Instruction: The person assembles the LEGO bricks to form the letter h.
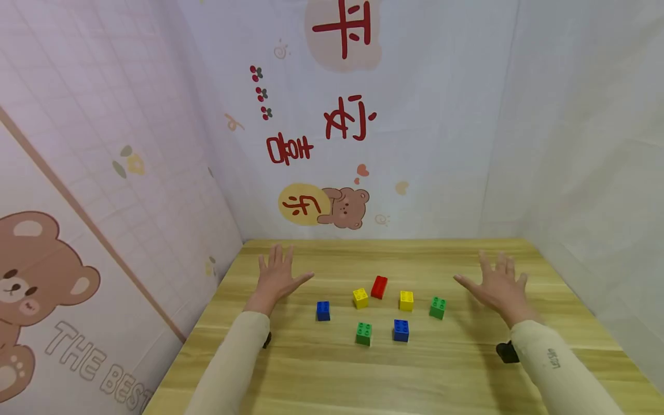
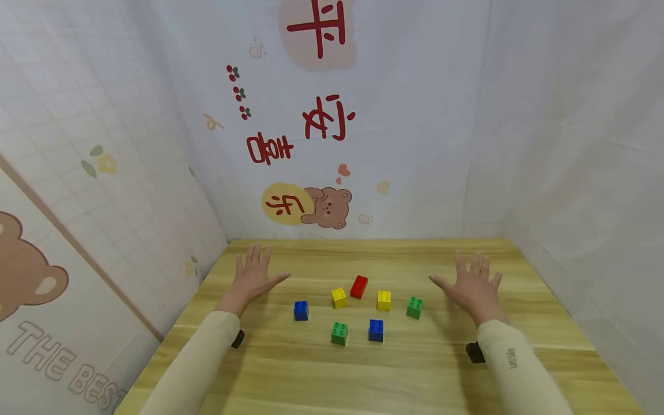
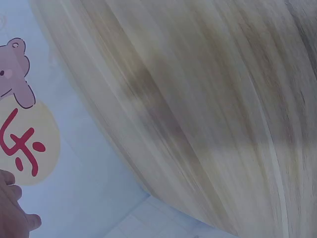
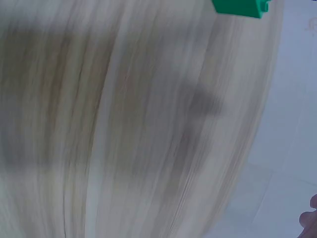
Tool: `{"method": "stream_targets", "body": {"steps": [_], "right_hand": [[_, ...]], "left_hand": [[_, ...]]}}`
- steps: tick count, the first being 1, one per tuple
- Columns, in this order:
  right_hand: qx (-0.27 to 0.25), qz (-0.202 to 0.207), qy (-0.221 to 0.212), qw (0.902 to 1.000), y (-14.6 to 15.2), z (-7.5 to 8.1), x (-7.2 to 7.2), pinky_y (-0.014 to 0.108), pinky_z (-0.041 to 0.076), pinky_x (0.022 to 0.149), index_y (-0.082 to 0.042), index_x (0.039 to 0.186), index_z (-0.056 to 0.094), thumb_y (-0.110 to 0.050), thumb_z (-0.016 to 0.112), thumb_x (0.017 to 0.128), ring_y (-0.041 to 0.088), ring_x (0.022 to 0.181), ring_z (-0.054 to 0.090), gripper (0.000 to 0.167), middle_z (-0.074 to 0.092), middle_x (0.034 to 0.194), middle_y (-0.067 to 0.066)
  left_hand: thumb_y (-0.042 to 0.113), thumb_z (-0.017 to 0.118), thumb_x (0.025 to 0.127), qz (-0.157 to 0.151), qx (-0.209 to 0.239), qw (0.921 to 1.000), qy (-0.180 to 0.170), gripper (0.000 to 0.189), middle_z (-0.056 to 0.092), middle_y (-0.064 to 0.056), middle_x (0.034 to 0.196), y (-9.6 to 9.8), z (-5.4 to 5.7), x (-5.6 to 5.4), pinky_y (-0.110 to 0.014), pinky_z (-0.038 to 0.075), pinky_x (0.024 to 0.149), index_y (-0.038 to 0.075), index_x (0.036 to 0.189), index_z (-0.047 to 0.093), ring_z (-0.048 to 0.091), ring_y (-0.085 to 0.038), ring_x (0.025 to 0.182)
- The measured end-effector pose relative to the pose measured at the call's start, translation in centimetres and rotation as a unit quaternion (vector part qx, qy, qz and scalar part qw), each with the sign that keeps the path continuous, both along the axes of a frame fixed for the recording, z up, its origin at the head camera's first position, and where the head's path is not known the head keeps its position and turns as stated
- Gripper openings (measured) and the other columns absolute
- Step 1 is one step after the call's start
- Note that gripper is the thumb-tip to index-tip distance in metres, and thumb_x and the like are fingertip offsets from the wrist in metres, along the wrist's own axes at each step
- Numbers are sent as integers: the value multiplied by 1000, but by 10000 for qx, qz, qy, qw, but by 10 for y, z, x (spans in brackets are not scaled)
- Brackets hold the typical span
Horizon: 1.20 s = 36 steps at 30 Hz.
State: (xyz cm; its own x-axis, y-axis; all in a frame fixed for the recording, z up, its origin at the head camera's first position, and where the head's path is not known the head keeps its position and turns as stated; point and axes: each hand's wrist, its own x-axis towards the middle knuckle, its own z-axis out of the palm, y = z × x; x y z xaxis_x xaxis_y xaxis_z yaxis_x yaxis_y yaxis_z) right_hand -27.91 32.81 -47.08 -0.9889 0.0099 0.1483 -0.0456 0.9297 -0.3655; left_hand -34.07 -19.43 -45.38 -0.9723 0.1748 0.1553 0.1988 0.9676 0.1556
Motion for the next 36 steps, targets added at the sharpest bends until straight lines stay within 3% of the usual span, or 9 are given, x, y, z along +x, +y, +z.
{"method": "stream_targets", "body": {"steps": [6,15,18,27,36], "right_hand": [[-357,-2,36,9994,-17,8,-1,82,-2,97,3,156,5,-68,46,94,65,136,-8,103,-5,149,48],[-868,5,-39,9962,-33,11,-2,79,6,101,5,156,6,-65,42,98,63,138,-2,98,-3,151,45],[-1133,-8,-24,9936,-38,11,-5,78,9,102,4,156,5,-65,41,98,62,138,2,97,0,153,43],[-2076,83,79,9782,-61,11,-8,70,15,109,8,155,5,-58,44,100,56,141,10,94,9,157,36],[-2729,-88,-120,9619,-93,8,-3,64,29,108,0,158,11,-54,47,101,50,140,26,86,20,158,29]], "left_hand": [[72,50,90,4,363,9989,-305,100,7,-26,162,5,5,2,-67,2,113,7,159,16,2,-40,149],[68,52,91,-109,831,9953,-492,98,17,-25,160,14,6,5,-65,6,114,6,159,17,11,-41,148],[66,54,92,-159,1173,9913,-575,97,20,-24,160,17,7,6,-63,9,115,5,158,17,15,-41,148],[58,59,94,-392,2466,9609,-1200,93,21,-18,161,22,5,9,-57,19,115,10,160,14,19,-38,147],[66,60,89,-241,3387,9280,-1535,94,27,-15,160,21,1,15,-63,25,111,18,160,21,23,-40,146]]}}
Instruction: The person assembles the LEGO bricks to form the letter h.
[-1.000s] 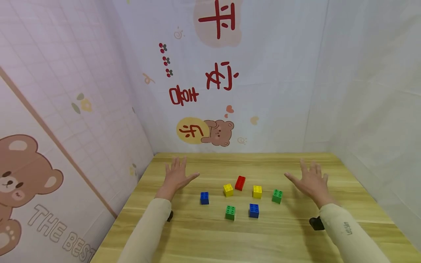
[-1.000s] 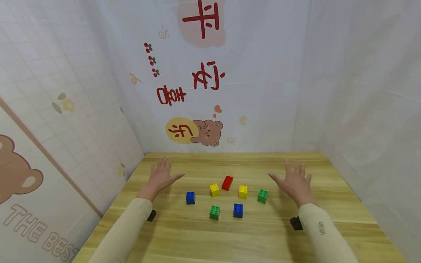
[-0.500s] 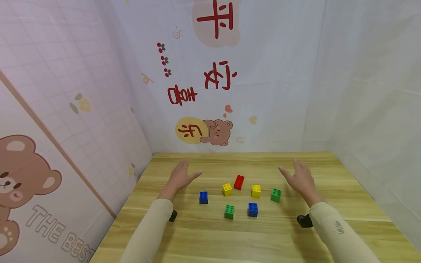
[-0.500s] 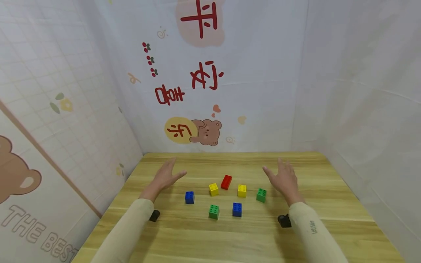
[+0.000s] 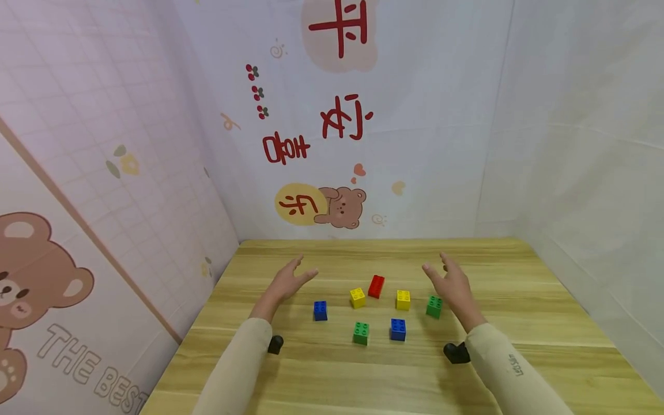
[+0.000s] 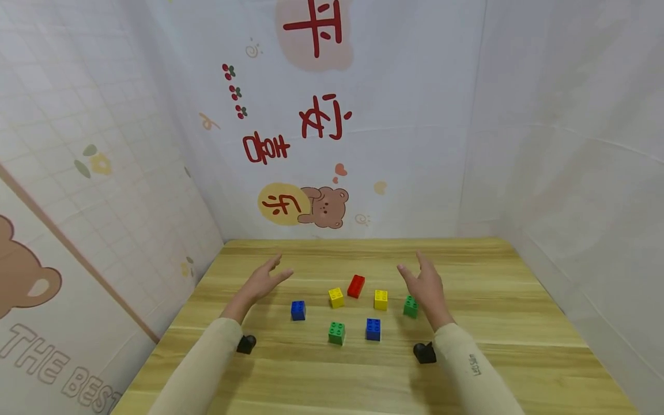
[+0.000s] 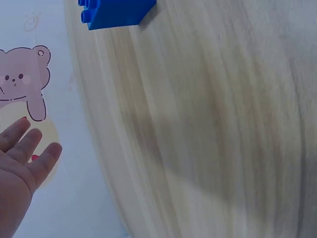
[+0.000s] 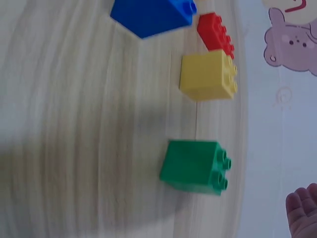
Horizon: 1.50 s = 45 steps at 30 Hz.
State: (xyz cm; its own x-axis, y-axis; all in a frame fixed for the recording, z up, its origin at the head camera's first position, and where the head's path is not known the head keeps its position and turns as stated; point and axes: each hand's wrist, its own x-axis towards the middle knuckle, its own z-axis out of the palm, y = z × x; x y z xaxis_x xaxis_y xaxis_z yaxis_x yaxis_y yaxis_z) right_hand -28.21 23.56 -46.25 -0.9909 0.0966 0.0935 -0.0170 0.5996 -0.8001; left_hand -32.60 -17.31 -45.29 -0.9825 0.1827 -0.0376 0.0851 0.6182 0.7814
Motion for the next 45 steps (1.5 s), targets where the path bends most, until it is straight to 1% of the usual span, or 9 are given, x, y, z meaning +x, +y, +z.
{"method": "stream_targets", "body": {"steps": [3,8,17,21,25,28,34,39,45], "right_hand": [[-258,-5,57,9997,-11,-3,3,61,34,106,-3,158,15,-51,49,101,46,139,32,82,25,157,27],[-522,-65,144,9985,-27,-7,6,56,39,105,-1,156,25,-48,52,101,43,135,40,76,34,154,25],[-870,-5,260,9959,-63,-15,17,51,47,97,-1,150,39,-37,56,102,39,128,50,63,47,146,21],[-922,56,298,9953,-76,-17,22,50,47,98,-1,147,44,-34,58,101,36,125,53,57,54,139,20],[-898,36,288,9955,-87,-18,24,49,47,99,-2,144,49,-34,60,100,34,122,55,55,59,134,18],[-919,42,272,9954,-93,-21,25,47,48,98,-2,142,51,-34,61,100,33,120,57,54,60,132,18],[-1071,194,297,9936,-104,-30,27,46,50,96,0,138,55,-29,62,100,31,117,59,48,62,129,17],[-1085,225,320,9933,-114,-34,34,45,51,93,0,134,58,-28,65,98,30,113,62,46,65,125,15],[-1247,310,123,9916,-129,-43,43,44,50,95,1,133,59,-22,66,97,30,115,61,43,64,125,17]], "left_hand": [[66,61,88,-16,224,9997,-93,93,30,-14,159,-2,-4,3,-61,29,109,18,159,25,26,-38,145],[63,64,87,-62,368,9992,-143,90,35,-13,156,-2,-12,7,-60,31,109,18,157,30,28,-36,144],[49,67,92,-101,478,9986,-211,74,43,-13,151,-2,-23,13,-59,34,107,17,153,39,35,-36,140],[45,69,92,-140,475,9984,-276,71,45,-13,149,-2,-26,14,-59,35,107,17,152,42,38,-36,139],[48,70,90,-228,440,9982,-329,74,47,-13,147,-1,-28,16,-59,36,105,15,151,43,40,-36,137],[49,70,90,-291,461,9979,-354,74,48,-13,146,-1,-31,16,-59,37,105,14,150,44,41,-36,136],[40,69,93,-356,578,9966,-470,68,48,-14,146,-2,-36,17,-59,36,106,12,150,45,40,-37,136],[36,70,93,-383,506,9970,-453,65,50,-14,143,-3,-42,18,-57,39,103,9,147,48,44,-37,132],[34,71,93,-419,457,9971,-450,62,53,-15,139,-4,-47,20,-56,41,102,9,145,50,48,-36,128]]}}
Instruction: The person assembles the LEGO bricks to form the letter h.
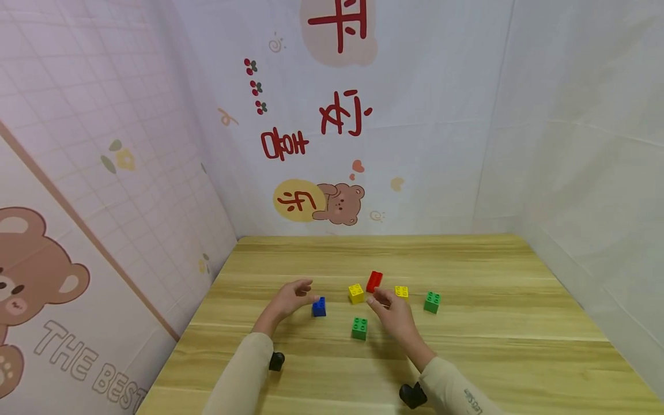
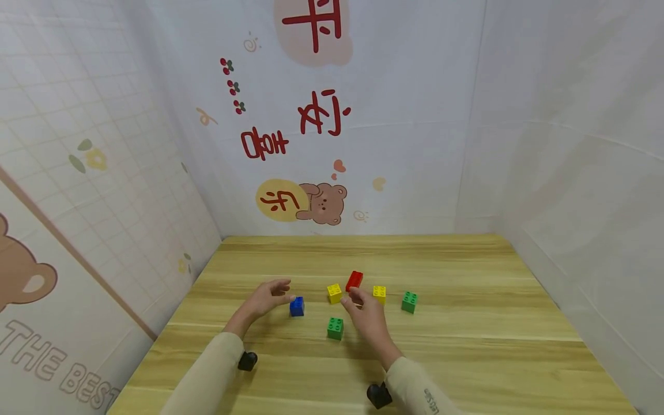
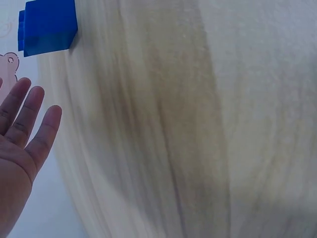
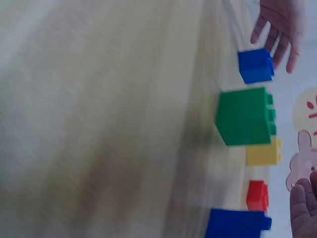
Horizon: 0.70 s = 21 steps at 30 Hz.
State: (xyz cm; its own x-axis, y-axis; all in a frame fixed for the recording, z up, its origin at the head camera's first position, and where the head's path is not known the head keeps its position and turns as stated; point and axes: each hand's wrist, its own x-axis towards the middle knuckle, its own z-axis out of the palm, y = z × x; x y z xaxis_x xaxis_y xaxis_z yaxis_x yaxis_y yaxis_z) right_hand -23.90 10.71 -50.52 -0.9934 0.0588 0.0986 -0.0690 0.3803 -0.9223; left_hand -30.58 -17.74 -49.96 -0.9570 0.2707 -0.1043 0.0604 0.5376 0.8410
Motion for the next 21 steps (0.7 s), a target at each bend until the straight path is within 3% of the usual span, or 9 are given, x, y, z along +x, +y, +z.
{"method": "stream_targets", "body": {"steps": [7,14,21], "right_hand": [[-162,242,-277,9992,-12,-11,11,45,49,97,2,135,57,-23,68,96,33,119,59,48,61,131,20],[-5,269,-563,9981,-15,-21,18,46,48,99,-1,138,56,-32,71,94,33,124,55,56,58,136,17],[14,383,-749,9965,-14,-28,24,48,48,97,0,139,53,-27,74,91,35,124,54,58,56,137,18]], "left_hand": [[37,74,90,-66,48,10000,-42,68,55,-15,137,-1,-6,3,-55,42,100,5,145,50,49,-37,126],[34,74,91,-85,-11,10000,-51,66,56,-14,135,-2,-12,3,-55,43,99,5,145,50,50,-36,124],[34,74,90,-176,21,9998,-98,68,55,-18,135,-1,-16,4,-54,43,100,2,144,49,51,-38,123]]}}
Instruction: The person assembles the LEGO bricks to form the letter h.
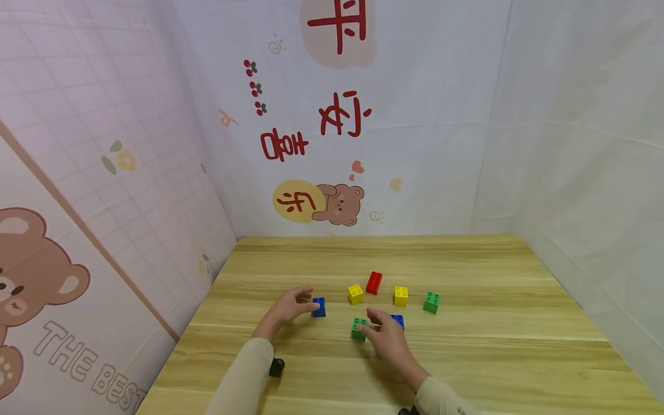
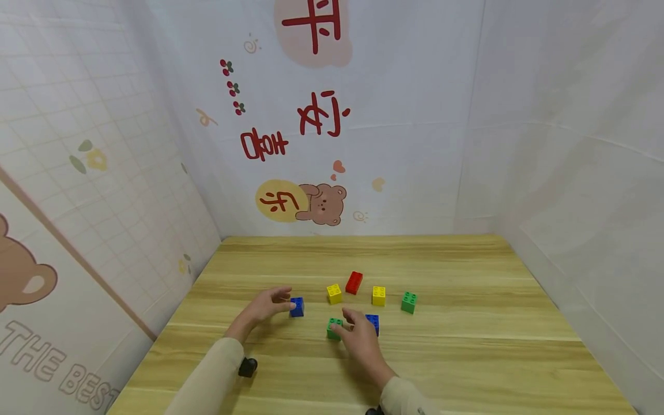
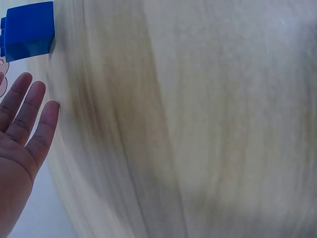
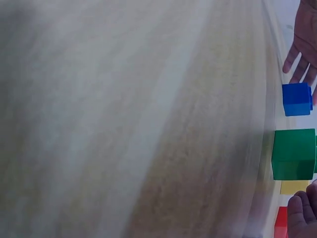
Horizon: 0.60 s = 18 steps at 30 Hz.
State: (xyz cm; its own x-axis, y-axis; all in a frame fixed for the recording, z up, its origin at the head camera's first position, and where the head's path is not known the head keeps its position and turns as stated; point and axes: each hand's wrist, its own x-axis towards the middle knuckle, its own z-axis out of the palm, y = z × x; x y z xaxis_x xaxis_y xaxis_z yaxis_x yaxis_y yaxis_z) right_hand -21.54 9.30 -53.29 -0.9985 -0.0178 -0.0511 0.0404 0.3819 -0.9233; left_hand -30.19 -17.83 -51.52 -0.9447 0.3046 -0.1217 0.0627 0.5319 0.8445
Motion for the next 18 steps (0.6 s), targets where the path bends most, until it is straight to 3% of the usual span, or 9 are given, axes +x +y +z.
{"method": "stream_targets", "body": {"steps": [8,18], "right_hand": [[288,95,84,9995,-1,-8,1,47,50,95,2,137,54,-22,77,88,34,120,57,59,57,134,19],[535,-5,224,9983,-1,-15,-6,49,49,95,2,127,63,-14,76,89,31,114,60,44,65,123,15]], "left_hand": [[28,76,90,-54,-45,10000,-33,64,57,-18,135,1,-6,-2,-54,42,102,0,142,51,52,-37,123],[23,77,89,-28,-35,10000,-29,58,60,-17,130,-2,-11,-5,-54,42,102,-2,136,56,54,-37,122]]}}
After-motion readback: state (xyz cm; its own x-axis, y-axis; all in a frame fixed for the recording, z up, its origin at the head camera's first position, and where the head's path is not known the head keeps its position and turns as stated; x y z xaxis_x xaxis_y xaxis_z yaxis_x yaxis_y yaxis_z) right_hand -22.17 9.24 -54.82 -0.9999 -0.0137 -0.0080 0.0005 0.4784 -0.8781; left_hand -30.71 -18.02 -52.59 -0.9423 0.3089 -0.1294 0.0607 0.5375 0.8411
